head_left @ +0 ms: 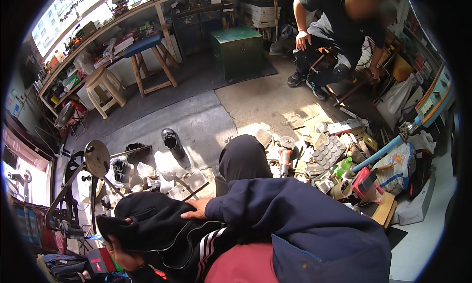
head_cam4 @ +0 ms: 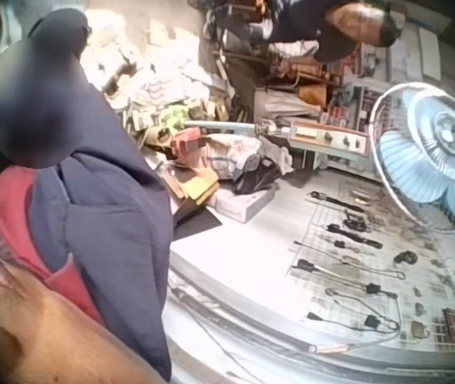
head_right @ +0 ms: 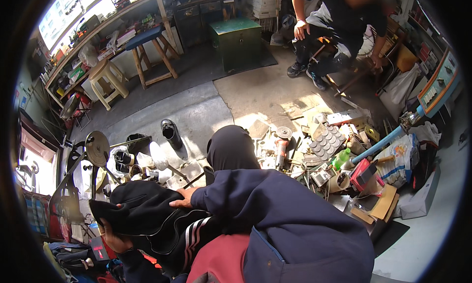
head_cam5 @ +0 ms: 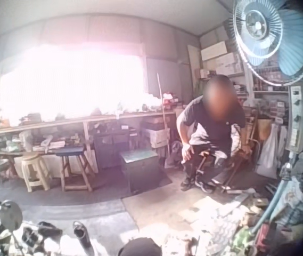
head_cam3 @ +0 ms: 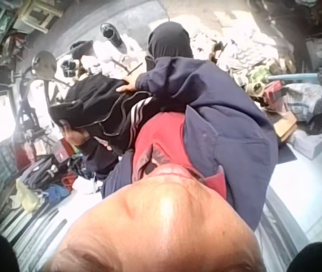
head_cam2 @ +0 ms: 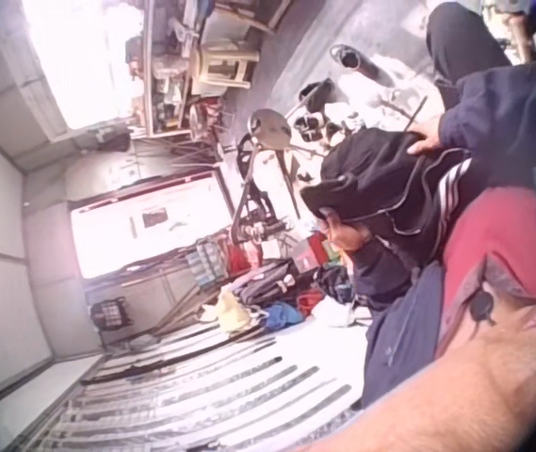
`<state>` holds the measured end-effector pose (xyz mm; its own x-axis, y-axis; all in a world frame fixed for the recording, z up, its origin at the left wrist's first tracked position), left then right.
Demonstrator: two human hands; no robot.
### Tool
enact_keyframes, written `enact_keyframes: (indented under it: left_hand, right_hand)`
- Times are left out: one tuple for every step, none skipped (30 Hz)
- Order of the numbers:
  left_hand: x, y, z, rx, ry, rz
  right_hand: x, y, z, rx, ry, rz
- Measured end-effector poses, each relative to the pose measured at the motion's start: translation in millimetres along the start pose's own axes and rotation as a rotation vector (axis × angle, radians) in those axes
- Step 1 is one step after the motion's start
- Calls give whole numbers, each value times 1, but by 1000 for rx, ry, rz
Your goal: The person repairs a jacket zipper by hand, using a hammer to tap the zipper slider and pliers to adjust the zipper teeth. The person repeatedly tests the zipper by pulling it up and down.
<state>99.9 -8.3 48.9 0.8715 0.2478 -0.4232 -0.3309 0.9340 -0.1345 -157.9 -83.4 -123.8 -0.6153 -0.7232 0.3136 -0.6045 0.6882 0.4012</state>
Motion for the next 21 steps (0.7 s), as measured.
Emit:
enact_keyframes:
  left_hand:
    - [10, -1, 5, -42, 16, 38]
    - [12, -4, 7, -42, 47, -14]
    - [23, -9, 8, 3, 68, 87]
    - [27, -13, 8, 34, 87, 141]
    - [10, -18, 25, -158, -140, -49]
    - [-12, -20, 42, -347, -364, -241]
    - [-33, -25, 52, -425, -431, -368]
    - [-50, -34, 59, -397, -385, -408]
    - [-63, -52, 64, -257, -192, -370]
    - [-85, -67, 66, -113, 33, -400]
    - [-108, -77, 69, -119, -23, -415]
    - [-135, -84, 68, -109, -50, -487]
    - [-166, -88, 57, -30, -130, -647]
    - [-191, -89, 46, 41, -170, -792]
    - [-189, -93, 24, 73, -334, -541]
    - [-186, -88, 4, 29, -406, -345]
    - [-195, -87, -23, 55, -484, -362]
    - [-200, -86, -49, 78, -524, -381]
    - [-207, -81, -65, 19, -602, -524]
    - [-206, -78, -82, 5, -694, -582]
    - [-199, -79, -101, 104, -684, -581]
  right_hand:
    - [-7, 0, -8, 77, -81, -6]
    - [-11, -1, -9, 74, -122, -47]
    - [-13, 2, -16, 147, -170, -50]
    - [-18, 6, -20, 162, -195, -69]
    - [-21, 11, -25, 162, -198, -127]
    - [-24, 15, -34, 181, -130, -103]
    - [-26, 21, -46, 222, -95, -85]
    - [-30, 28, -56, 225, -34, -97]
    - [-37, 35, -73, 303, -107, -176]
    - [-46, 41, -90, 361, -153, -274]
    - [-64, 49, -104, 359, -175, -407]
    - [-76, 55, -120, 436, -261, -514]
    - [-95, 56, -135, 440, -232, -528]
    - [-110, 57, -152, 509, -260, -523]
    - [-119, 56, -161, 577, -291, -517]
    - [-117, 55, -152, 619, -305, -494]
    - [-112, 53, -139, 633, -315, -467]
    - [-98, 50, -122, 636, -314, -410]
    - [-79, 46, -104, 621, -303, -341]
    - [-57, 48, -86, 616, -289, -274]
    - [-35, 47, -69, 542, -198, -229]
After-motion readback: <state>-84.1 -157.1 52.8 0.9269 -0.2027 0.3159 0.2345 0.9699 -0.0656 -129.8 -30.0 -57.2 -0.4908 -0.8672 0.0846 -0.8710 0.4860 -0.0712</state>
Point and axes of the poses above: each hand's wrist, its own y-axis away from the middle knuckle, its own x-axis out of the back of the hand, z = x × y, the point moved 7 cm from there along -y, towards the middle knuckle, and after that the axes turned 6 degrees about -y, right-handed, at the moved point
